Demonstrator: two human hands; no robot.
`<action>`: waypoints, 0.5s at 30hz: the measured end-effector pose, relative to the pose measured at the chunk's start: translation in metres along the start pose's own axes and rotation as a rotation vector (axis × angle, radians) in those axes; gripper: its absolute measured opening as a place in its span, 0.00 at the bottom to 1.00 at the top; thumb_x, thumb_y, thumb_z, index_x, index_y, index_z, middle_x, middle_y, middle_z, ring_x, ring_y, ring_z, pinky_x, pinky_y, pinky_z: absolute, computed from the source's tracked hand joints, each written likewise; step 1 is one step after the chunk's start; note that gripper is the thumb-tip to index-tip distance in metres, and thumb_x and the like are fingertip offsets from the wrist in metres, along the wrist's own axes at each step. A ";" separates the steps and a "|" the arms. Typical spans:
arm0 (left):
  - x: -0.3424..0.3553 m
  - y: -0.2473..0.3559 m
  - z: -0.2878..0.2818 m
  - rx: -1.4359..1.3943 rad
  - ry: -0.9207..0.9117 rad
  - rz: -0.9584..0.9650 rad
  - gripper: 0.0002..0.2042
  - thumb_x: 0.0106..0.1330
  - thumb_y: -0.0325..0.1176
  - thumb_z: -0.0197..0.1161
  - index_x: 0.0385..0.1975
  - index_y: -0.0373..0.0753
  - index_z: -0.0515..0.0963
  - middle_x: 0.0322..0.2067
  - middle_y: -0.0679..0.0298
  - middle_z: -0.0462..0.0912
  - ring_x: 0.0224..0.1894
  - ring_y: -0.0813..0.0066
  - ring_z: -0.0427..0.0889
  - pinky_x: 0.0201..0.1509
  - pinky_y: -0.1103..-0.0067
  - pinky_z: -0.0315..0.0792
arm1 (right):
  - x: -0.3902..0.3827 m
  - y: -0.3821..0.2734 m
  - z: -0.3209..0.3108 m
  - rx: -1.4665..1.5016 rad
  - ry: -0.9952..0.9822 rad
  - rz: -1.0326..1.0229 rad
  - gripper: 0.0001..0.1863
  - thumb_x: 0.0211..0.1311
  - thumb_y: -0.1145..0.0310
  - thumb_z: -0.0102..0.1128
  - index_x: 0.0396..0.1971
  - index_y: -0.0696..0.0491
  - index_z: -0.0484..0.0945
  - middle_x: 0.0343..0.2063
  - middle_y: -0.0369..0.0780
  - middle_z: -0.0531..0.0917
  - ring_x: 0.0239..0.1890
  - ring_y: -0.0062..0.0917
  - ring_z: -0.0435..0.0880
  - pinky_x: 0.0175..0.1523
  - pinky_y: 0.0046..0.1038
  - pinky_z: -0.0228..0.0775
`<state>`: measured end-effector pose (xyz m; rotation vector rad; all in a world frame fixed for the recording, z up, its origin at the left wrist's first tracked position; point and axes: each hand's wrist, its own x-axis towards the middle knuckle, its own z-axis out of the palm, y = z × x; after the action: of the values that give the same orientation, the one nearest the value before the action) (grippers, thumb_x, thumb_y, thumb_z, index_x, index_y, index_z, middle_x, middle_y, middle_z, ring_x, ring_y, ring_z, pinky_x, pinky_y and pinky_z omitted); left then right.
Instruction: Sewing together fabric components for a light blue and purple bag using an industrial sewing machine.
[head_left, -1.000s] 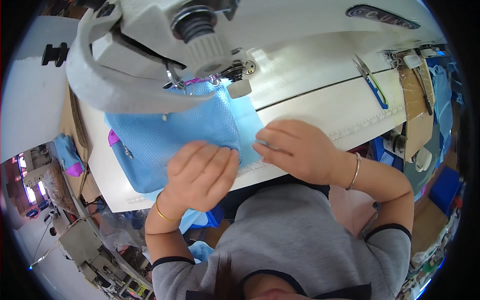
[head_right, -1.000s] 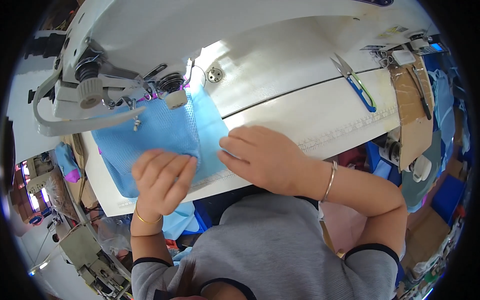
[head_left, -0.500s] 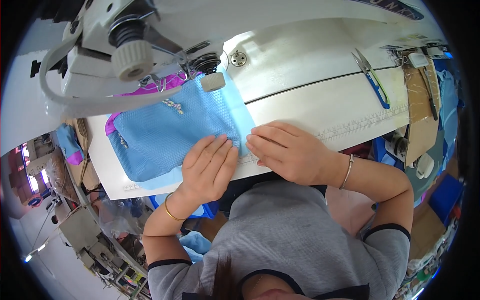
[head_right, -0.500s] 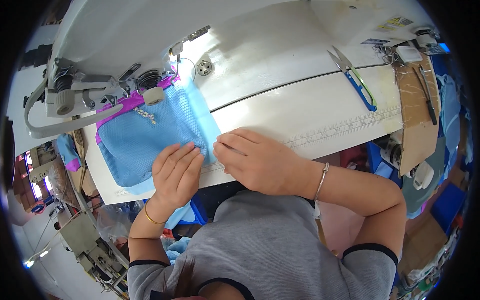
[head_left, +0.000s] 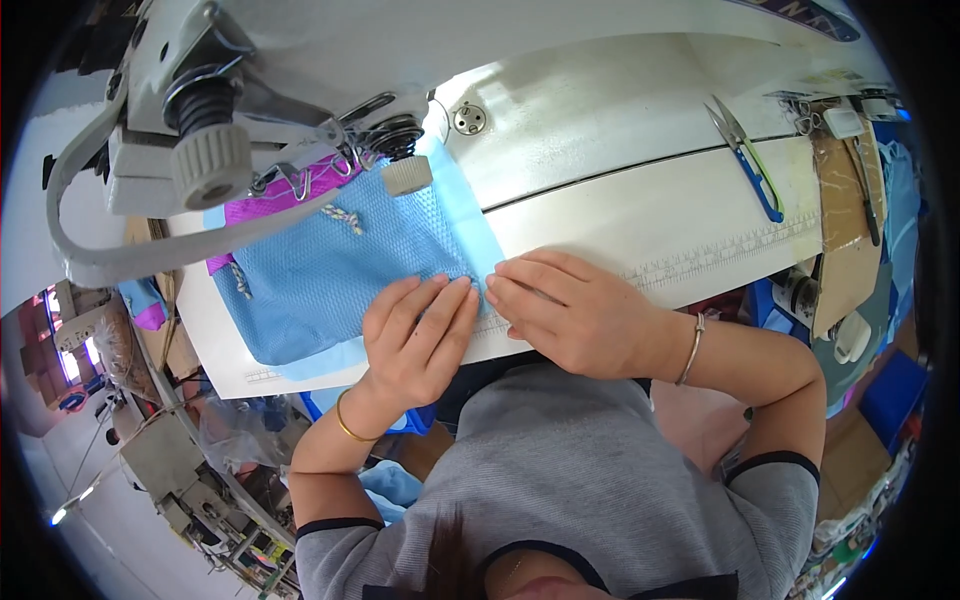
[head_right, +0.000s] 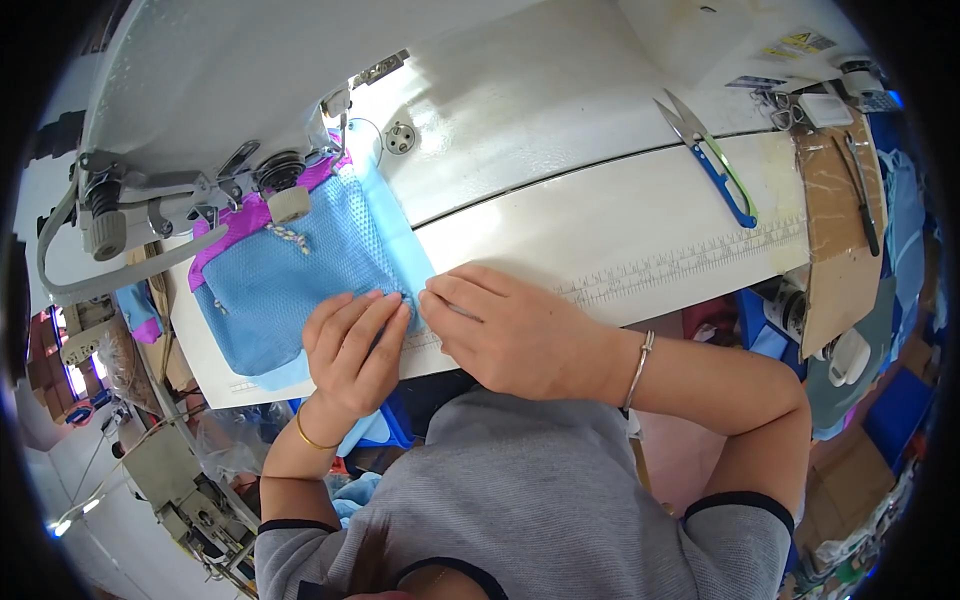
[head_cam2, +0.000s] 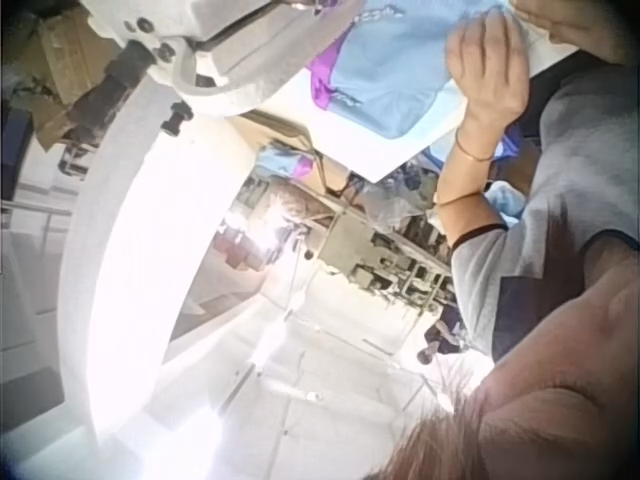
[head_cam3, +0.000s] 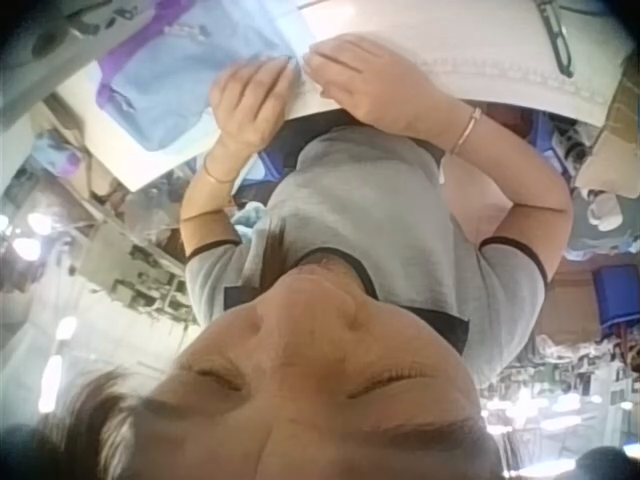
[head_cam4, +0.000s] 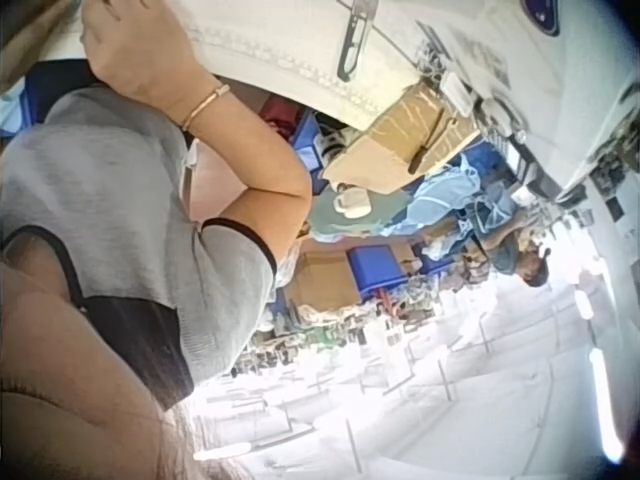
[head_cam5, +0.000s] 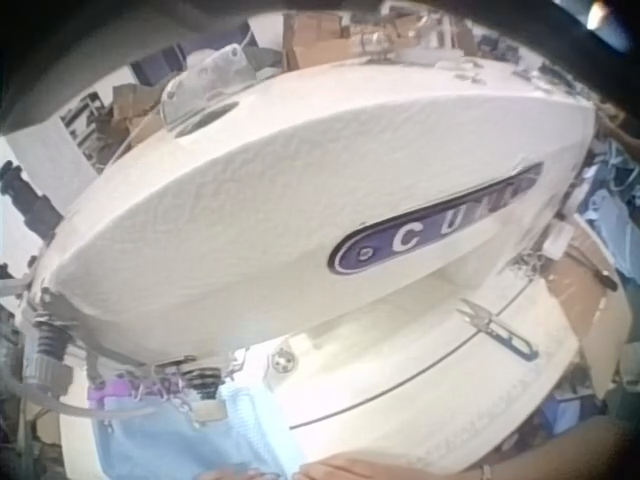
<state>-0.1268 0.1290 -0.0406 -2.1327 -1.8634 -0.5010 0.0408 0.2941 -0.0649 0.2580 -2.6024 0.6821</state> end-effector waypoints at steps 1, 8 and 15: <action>0.001 0.000 0.000 -0.001 -0.001 -0.003 0.10 0.56 0.25 0.68 0.39 0.35 0.86 0.40 0.60 0.88 0.43 0.66 0.86 0.53 0.69 0.76 | 0.000 0.000 0.000 0.000 -0.003 -0.002 0.14 0.59 0.70 0.61 0.40 0.65 0.82 0.49 0.47 0.81 0.55 0.37 0.78 0.65 0.37 0.70; 0.001 0.000 0.002 -0.028 -0.020 -0.030 0.10 0.57 0.25 0.68 0.39 0.35 0.86 0.41 0.58 0.89 0.44 0.65 0.86 0.53 0.69 0.77 | 0.002 0.000 -0.001 0.052 -0.013 0.029 0.20 0.55 0.69 0.67 0.45 0.66 0.81 0.48 0.46 0.82 0.56 0.37 0.80 0.63 0.38 0.73; 0.001 -0.003 0.003 -0.030 -0.018 -0.007 0.11 0.58 0.27 0.63 0.40 0.33 0.85 0.43 0.57 0.88 0.45 0.64 0.85 0.53 0.69 0.77 | 0.002 -0.003 -0.005 0.032 -0.046 0.022 0.19 0.57 0.67 0.65 0.43 0.65 0.82 0.50 0.47 0.81 0.57 0.37 0.78 0.66 0.38 0.71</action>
<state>-0.1292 0.1321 -0.0430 -2.1578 -1.8851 -0.5159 0.0419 0.2939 -0.0592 0.2575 -2.6435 0.7339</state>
